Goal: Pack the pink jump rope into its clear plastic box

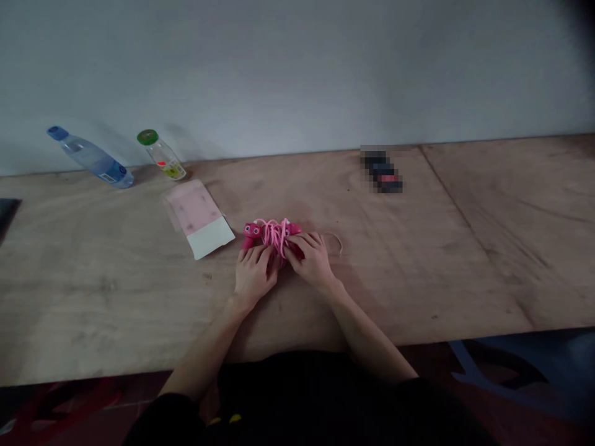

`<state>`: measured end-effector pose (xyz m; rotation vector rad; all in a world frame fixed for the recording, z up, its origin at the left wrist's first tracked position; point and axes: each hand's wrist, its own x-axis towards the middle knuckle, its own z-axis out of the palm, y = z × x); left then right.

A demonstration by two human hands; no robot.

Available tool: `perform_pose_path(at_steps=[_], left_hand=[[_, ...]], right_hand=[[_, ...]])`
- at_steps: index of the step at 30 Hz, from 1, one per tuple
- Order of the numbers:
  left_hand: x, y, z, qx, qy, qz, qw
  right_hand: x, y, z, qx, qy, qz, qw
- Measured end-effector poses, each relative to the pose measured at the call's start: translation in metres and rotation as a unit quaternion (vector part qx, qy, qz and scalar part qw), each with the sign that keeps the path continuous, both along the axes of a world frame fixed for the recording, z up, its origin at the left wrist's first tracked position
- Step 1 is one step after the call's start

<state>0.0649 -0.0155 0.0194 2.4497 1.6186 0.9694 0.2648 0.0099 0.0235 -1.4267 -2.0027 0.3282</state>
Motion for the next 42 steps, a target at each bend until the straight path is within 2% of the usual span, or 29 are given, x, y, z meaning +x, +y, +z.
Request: perform_pose_path(at_steps=[8, 12, 16, 18, 21, 23, 26, 29, 33, 38, 42], left_hand=[[0.005, -0.004, -0.003, -0.028, -0.059, -0.019, 0.998], [0.009, -0.007, -0.006, -0.042, -0.03, -0.052, 0.997], [0.011, -0.004, -0.009, -0.055, -0.007, -0.063, 0.996], [0.012, -0.002, -0.011, -0.052, -0.005, -0.063, 0.997], [0.012, -0.001, -0.011, -0.052, 0.001, -0.059, 0.997], [0.011, -0.002, -0.011, -0.051, 0.012, -0.061, 0.997], [0.011, -0.004, -0.013, -0.033, 0.037, -0.077, 0.996], [0.012, -0.004, -0.015, -0.022, 0.056, -0.093, 0.994], [0.015, -0.005, -0.017, -0.021, 0.068, -0.099, 0.993], [0.022, -0.016, -0.016, -0.011, 0.064, -0.016, 0.998], [0.031, -0.02, -0.014, -0.006, 0.054, 0.02, 0.998]], right_hand=[[0.007, 0.001, -0.003, -0.046, -0.03, 0.034, 0.998], [0.01, 0.001, -0.003, -0.048, -0.034, 0.081, 0.995], [0.018, 0.006, 0.002, -0.035, 0.022, 0.123, 0.992], [0.029, 0.01, 0.007, -0.024, 0.056, 0.103, 0.993], [0.053, 0.015, 0.015, -0.02, 0.08, 0.027, 0.996], [0.07, 0.016, 0.021, -0.039, 0.08, -0.023, 0.996], [0.08, 0.011, 0.027, -0.08, 0.078, -0.049, 0.993], [0.065, -0.001, 0.025, -0.095, 0.051, -0.028, 0.994], [0.035, -0.014, 0.013, -0.077, 0.005, 0.017, 0.997], [0.025, -0.018, 0.002, -0.065, 0.009, -0.018, 0.998], [0.026, -0.02, 0.0, -0.052, -0.011, -0.042, 0.998]])
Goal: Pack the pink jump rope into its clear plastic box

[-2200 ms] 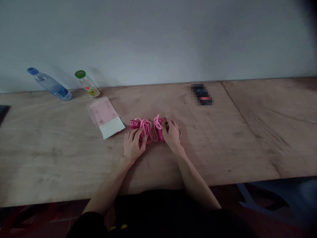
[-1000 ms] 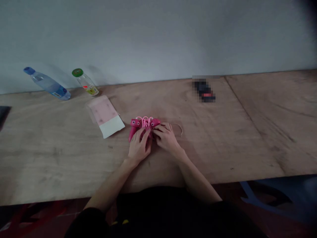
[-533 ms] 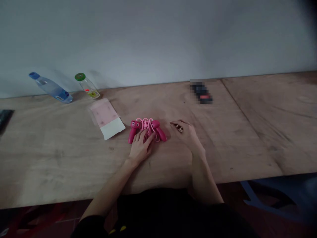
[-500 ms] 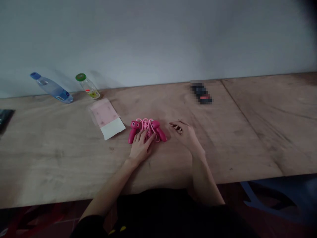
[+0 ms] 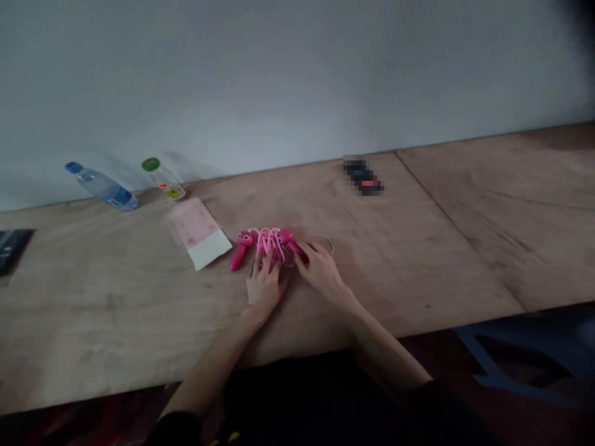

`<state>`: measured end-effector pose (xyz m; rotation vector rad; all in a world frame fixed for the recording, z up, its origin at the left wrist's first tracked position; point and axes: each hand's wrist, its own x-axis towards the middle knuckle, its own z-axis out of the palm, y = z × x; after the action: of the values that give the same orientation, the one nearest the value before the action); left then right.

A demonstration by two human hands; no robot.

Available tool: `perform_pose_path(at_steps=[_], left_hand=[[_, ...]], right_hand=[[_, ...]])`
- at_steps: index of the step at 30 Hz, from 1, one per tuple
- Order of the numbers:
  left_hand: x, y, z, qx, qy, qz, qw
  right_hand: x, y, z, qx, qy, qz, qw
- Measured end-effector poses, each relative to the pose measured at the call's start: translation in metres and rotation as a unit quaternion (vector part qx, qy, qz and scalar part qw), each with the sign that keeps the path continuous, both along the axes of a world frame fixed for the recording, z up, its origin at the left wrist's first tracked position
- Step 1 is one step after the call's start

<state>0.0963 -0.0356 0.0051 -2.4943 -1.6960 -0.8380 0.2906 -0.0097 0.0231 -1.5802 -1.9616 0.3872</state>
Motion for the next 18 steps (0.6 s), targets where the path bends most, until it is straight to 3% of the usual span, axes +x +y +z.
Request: perform_pose_path(at_steps=[5, 11, 18], left_hand=[[0.01, 0.002, 0.006, -0.019, -0.019, 0.023, 0.999], [0.0, 0.008, 0.017, -0.07, 0.04, -0.034, 0.996], [-0.017, 0.028, 0.03, -0.089, 0.157, -0.107, 0.978]], right_hand=[[0.032, -0.002, 0.001, 0.048, -0.018, -0.024, 0.998], [0.101, -0.01, -0.01, -0.026, -0.025, 0.006, 0.999], [0.109, -0.005, -0.023, 0.007, 0.053, 0.028, 0.998]])
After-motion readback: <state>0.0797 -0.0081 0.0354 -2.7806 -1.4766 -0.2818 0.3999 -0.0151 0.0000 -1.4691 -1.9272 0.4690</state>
